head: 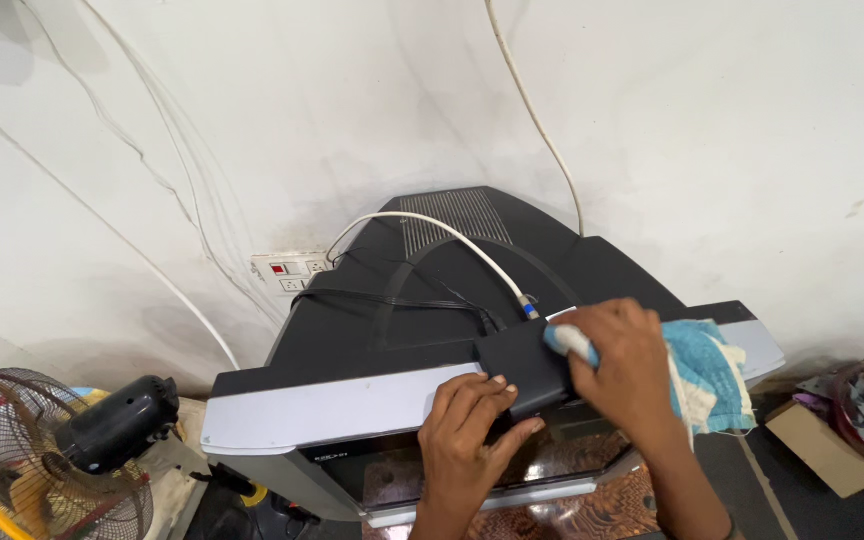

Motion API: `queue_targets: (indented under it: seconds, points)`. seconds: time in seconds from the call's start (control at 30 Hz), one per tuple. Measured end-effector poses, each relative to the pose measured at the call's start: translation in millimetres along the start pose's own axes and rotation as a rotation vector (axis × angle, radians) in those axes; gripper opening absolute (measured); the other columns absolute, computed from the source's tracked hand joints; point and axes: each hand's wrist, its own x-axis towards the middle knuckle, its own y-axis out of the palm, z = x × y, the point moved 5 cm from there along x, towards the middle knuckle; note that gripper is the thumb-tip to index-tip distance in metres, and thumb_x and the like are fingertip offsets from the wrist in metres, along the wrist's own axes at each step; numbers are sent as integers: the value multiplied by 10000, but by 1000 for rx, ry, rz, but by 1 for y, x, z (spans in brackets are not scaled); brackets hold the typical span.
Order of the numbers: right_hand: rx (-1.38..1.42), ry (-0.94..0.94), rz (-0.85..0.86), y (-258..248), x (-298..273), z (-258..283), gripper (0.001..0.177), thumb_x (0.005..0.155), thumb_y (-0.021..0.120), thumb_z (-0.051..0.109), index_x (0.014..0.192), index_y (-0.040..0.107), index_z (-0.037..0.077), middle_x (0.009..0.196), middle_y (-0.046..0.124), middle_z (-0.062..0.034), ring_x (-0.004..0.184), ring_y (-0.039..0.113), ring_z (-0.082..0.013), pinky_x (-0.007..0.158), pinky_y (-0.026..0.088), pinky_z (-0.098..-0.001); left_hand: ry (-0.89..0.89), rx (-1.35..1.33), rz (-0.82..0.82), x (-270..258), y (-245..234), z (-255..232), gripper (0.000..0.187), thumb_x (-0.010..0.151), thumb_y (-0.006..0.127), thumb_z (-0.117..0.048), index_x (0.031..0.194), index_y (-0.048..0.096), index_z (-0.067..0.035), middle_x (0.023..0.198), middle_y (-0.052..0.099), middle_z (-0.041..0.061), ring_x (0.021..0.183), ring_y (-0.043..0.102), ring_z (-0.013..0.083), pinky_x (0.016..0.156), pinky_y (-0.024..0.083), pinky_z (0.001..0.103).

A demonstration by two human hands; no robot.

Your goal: The person wipes the top and side surfaces of a black electronic device with a blue and white cloth. They move the cloth across the top panel and along the side vents, occasionally adjusting the cloth and repositioning their hands to reach different areas.

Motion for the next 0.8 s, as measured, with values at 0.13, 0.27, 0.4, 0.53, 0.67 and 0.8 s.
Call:
queue_targets:
  seconds: [0.13,0.27,0.4,0.53,0.67,0.8]
  points:
    - [156,-188,10,-1,-20,37,326,656,692,38,958,767,134,914,744,-25,944,632,-245,796,428,-400,10,12,4,3,-4,-3,396,653,935,-268,943,763,-61,1013,746,42,1059,678,241,854,579,360]
    - [232,-118,28,-2,-23,32,339,647,685,57,964,772,142,940,764,-5,911,642,-222,794,430,-389,27,16,-2,6,-8,-7,385,661,929,-261,938,756,-58,1025,743,48,1056,677,246,864,577,366]
    - [109,-51,-21,-1,-12,0,312,678,662,64,962,769,134,963,752,-45,926,634,-253,787,418,-409,23,16,9,2,-8,-7,396,688,923,-273,973,760,-50,1036,740,56,1055,673,248,871,574,366]
    - [62,63,-104,-9,-10,-21,308,823,612,56,1097,741,110,1059,741,-85,947,613,-292,896,449,-434,11,8,17,3,-7,-7,397,704,914,-276,997,763,-55,1048,737,51,1067,674,240,875,578,359]
    - [-21,163,-90,-13,-20,-21,337,864,608,81,1186,705,69,1057,725,-138,891,608,-341,864,460,-458,27,39,40,2,-14,-10,395,725,893,-273,1032,769,-59,1095,738,50,1114,657,246,996,529,421]
    - [-29,278,-16,-17,-34,-12,350,869,631,131,1204,696,53,922,706,-164,830,621,-341,813,466,-461,-4,106,76,4,-33,-10,377,754,865,-302,1046,780,-79,1143,745,41,1175,626,261,1122,398,532]
